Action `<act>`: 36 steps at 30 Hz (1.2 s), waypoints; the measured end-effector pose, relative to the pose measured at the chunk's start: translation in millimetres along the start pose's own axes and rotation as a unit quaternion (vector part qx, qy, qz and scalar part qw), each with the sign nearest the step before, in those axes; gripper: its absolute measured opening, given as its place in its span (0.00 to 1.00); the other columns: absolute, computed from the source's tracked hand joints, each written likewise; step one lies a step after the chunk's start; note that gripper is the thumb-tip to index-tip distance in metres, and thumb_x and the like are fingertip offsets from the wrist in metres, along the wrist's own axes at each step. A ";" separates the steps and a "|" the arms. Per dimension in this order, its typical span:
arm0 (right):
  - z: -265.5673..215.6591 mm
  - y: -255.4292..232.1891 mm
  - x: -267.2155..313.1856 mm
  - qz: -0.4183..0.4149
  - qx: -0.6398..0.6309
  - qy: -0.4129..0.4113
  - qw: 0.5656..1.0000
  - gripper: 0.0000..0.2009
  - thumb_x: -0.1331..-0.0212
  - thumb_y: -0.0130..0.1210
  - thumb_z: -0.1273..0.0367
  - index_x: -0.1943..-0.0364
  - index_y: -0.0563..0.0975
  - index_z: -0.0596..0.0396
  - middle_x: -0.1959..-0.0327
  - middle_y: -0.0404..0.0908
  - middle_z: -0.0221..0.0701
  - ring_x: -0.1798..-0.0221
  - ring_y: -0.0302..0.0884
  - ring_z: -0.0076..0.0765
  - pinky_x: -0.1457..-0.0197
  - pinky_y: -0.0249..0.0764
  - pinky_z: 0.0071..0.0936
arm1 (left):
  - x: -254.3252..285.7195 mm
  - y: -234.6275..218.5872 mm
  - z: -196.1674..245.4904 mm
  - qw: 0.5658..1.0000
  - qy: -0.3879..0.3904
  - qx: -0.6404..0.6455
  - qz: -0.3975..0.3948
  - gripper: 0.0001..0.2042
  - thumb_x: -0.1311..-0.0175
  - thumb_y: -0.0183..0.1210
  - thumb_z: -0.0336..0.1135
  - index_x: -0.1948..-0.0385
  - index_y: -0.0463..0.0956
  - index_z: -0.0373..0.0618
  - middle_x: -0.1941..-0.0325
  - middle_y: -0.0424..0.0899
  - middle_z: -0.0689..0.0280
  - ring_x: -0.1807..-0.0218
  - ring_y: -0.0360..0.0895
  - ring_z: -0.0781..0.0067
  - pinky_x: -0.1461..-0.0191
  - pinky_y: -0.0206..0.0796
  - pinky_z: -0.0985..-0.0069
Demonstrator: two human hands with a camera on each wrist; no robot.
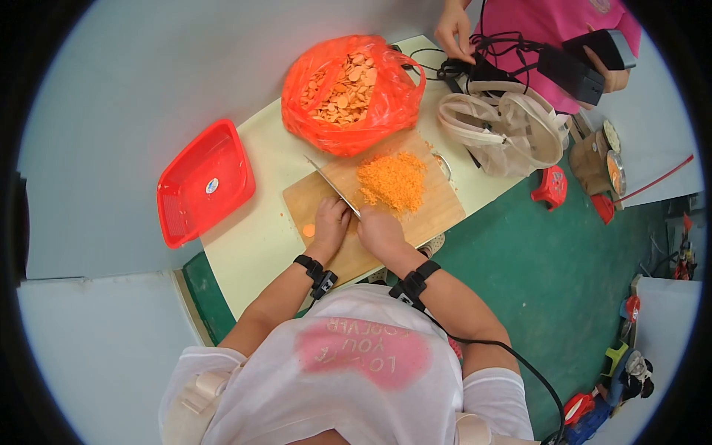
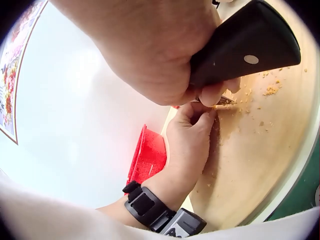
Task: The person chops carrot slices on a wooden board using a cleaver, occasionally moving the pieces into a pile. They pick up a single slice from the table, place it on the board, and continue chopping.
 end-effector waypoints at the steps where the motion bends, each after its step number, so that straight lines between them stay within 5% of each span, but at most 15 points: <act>1: -1.9 1.5 -2.9 -0.005 -0.003 0.014 1.000 0.09 0.44 0.50 0.66 0.67 0.73 0.59 0.76 0.78 0.50 0.71 0.78 0.57 0.66 0.73 0.50 | 0.5 -0.2 0.5 1.000 0.003 0.005 0.006 0.06 0.51 0.59 0.24 0.70 0.76 0.39 0.64 0.77 0.56 0.59 0.71 0.52 0.54 0.65 0.62; 23: -5.3 1.2 -15.6 0.009 -0.006 -0.029 1.000 0.09 0.45 0.50 0.67 0.66 0.72 0.60 0.75 0.78 0.49 0.70 0.78 0.57 0.64 0.73 0.49 | 3.0 3.2 -2.4 1.000 -0.023 -0.001 -0.005 0.05 0.51 0.58 0.24 0.71 0.75 0.38 0.67 0.76 0.55 0.62 0.71 0.50 0.56 0.64 0.61; 36: 0.6 8.1 -10.1 -0.010 -0.025 0.017 0.999 0.10 0.44 0.49 0.68 0.65 0.73 0.61 0.74 0.78 0.51 0.69 0.78 0.58 0.64 0.73 0.50 | 4.7 4.5 -3.9 0.999 0.007 -0.020 0.031 0.06 0.53 0.60 0.25 0.72 0.74 0.40 0.68 0.76 0.56 0.61 0.71 0.52 0.56 0.65 0.62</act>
Point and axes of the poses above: each hand's wrist, its own x-axis away from the middle knuckle, its own y-axis out of the palm, z = x × y, the point moved 4 cm from there along -x, towards the middle knuckle
